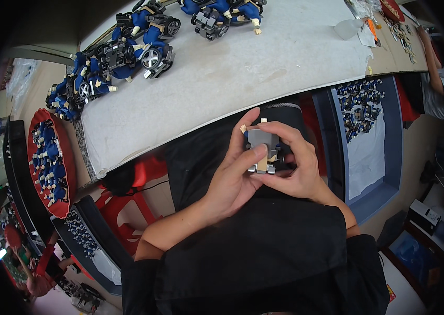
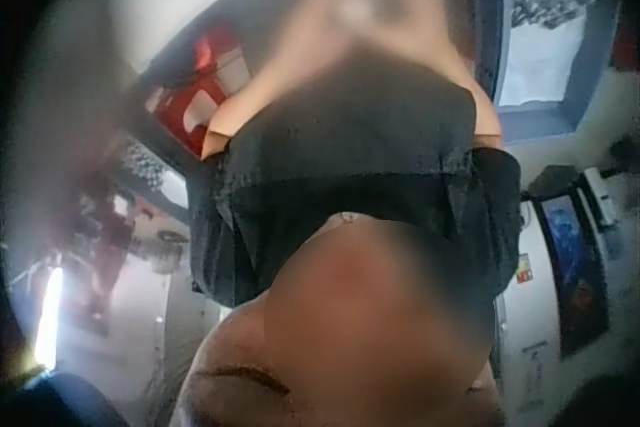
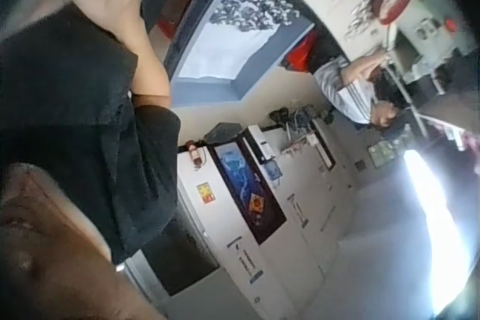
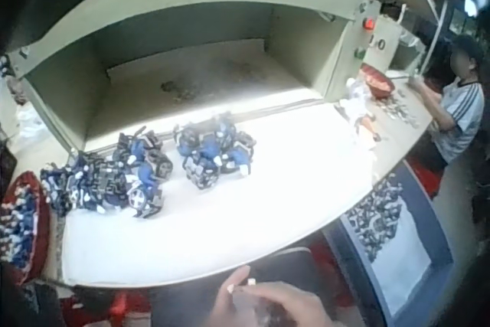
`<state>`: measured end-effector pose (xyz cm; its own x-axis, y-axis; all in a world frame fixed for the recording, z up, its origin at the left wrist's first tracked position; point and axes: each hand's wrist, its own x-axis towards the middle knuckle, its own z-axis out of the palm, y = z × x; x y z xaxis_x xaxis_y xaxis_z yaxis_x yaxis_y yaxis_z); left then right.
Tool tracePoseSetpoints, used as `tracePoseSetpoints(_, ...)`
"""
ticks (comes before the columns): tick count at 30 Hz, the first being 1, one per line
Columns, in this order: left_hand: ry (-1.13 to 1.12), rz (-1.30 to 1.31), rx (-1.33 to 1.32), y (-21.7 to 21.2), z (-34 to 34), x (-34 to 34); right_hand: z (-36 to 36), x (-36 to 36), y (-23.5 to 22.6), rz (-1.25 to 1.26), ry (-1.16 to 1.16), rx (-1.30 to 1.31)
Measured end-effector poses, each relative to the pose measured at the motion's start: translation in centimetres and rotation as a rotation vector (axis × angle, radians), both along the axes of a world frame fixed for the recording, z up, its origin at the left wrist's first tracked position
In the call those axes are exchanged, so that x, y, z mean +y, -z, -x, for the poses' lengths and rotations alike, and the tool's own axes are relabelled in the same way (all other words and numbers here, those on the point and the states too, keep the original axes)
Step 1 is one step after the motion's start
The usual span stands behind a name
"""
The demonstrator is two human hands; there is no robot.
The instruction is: The person applies glue onto toy figurines using a glue bottle, attaches small components to them by hand, presses the parts together, and places the assembled figurines into a tray.
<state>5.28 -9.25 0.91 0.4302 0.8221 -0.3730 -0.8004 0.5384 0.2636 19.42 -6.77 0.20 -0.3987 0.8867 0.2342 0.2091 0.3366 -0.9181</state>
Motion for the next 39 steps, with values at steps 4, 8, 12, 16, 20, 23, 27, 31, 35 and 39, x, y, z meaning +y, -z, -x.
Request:
tracePoseSetpoints(4, 0.041, -0.029, -0.009, 0.3, 0.1, -0.1, -0.1, 0.0, 0.1, 0.0, -0.024, 0.031)
tracePoseSetpoints(8, 0.059, -0.055, 0.019, 1.1, 0.3, -0.3, 0.2, -0.2, 0.2, 0.038, 0.002, 0.001)
tracePoseSetpoints(12, 0.058, -0.014, -0.001, 0.7, 0.3, -0.6, 0.0, -0.4, 0.3, 0.004, -0.025, 0.02)
tracePoseSetpoints(16, 0.013, 0.015, -0.042, 0.7, -0.2, -0.8, -0.2, -0.8, 1.0, 0.076, -0.023, 0.051)
tracePoseSetpoints(20, 0.002, -0.007, -0.043, 0.4, -0.2, -1.0, -0.1, -0.8, 1.3, -0.054, -0.027, 0.071)
tracePoseSetpoints(23, 0.001, -0.018, -0.03, 0.5, -0.1, -1.1, 0.0, -0.8, 1.5, -0.05, -0.051, 0.079)
tracePoseSetpoints(27, 0.018, -0.078, -0.073, 0.9, 0.4, -0.9, 0.0, -1.1, 1.9, 0.031, -0.027, 0.167)
tracePoseSetpoints(31, 0.138, -0.47, 0.128, 1.8, 2.1, -0.3, 0.4, -1.6, 2.6, 0.047, 0.018, 0.265)
tracePoseSetpoints(35, 0.183, -0.53, 0.478, 2.6, 3.4, 0.1, -1.2, -0.8, 0.0, 0.168, -0.144, 0.057)
tracePoseSetpoints(39, 0.265, -0.797, 0.606, 2.6, 3.7, 0.7, -2.9, 1.9, -1.8, 0.596, -0.231, 0.249)
